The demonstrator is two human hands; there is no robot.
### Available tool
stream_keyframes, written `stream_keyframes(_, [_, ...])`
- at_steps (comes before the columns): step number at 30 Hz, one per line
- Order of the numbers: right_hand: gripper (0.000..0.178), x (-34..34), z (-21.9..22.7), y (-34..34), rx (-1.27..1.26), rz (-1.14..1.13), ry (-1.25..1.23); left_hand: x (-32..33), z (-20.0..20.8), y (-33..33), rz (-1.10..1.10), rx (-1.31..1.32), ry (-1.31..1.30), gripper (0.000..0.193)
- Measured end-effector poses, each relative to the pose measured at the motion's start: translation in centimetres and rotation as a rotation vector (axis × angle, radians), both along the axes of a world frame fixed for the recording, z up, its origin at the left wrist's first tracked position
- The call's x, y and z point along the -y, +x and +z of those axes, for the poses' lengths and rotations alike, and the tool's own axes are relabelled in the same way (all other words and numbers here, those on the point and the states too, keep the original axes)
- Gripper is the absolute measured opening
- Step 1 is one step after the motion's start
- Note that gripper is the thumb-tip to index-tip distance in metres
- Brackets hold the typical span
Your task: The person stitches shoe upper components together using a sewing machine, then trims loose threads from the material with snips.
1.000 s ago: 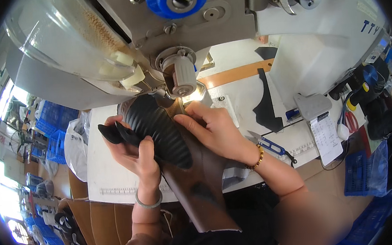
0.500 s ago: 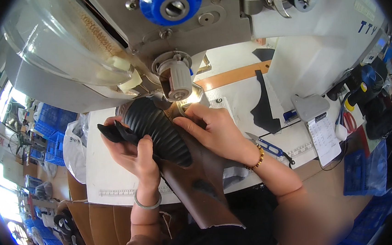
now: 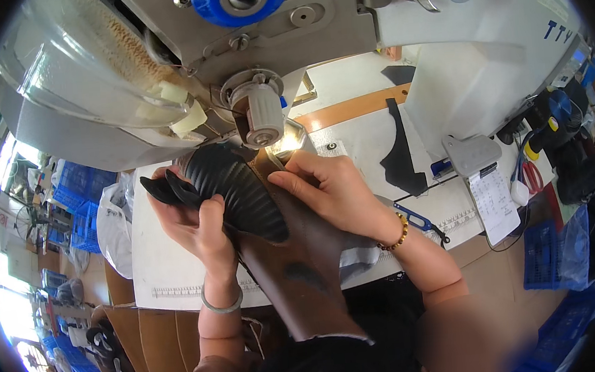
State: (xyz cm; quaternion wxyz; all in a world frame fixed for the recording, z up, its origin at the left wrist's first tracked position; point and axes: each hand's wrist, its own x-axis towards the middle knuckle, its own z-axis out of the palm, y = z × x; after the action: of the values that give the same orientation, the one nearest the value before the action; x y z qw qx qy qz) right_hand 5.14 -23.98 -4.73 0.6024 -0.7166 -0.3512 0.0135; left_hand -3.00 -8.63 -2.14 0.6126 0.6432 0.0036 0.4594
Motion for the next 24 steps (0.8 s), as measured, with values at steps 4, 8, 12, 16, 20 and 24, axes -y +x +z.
stream_keyframes(4, [0.019,-0.1,-0.1,-0.8,0.003,-0.024,0.044,-1.0,0.4,0.4,-0.018,0.009,-0.032,0.059])
stream_keyframes(8, [0.019,1.2,0.2,-1.5,0.057,-0.033,-0.048,-1.8,0.6,0.6,0.021,0.023,-0.029,0.055])
stream_keyframes(12, [0.02,2.7,0.4,-1.8,-0.092,0.059,-0.087,-2.4,1.1,1.0,0.003,-0.02,-0.088,0.043])
stream_keyframes(16, [0.022,2.2,-0.1,-1.7,-0.231,0.104,-0.011,-2.8,1.2,1.8,0.063,0.029,-0.069,0.023])
stream_keyframes(20, [0.022,1.6,-0.7,-1.6,-0.195,0.088,0.074,-3.5,1.0,2.6,0.015,0.069,-0.069,0.023])
stream_keyframes(24, [0.022,1.2,-0.9,-1.6,-0.207,0.066,0.085,-4.4,1.0,2.9,-0.025,-0.012,-0.103,0.02])
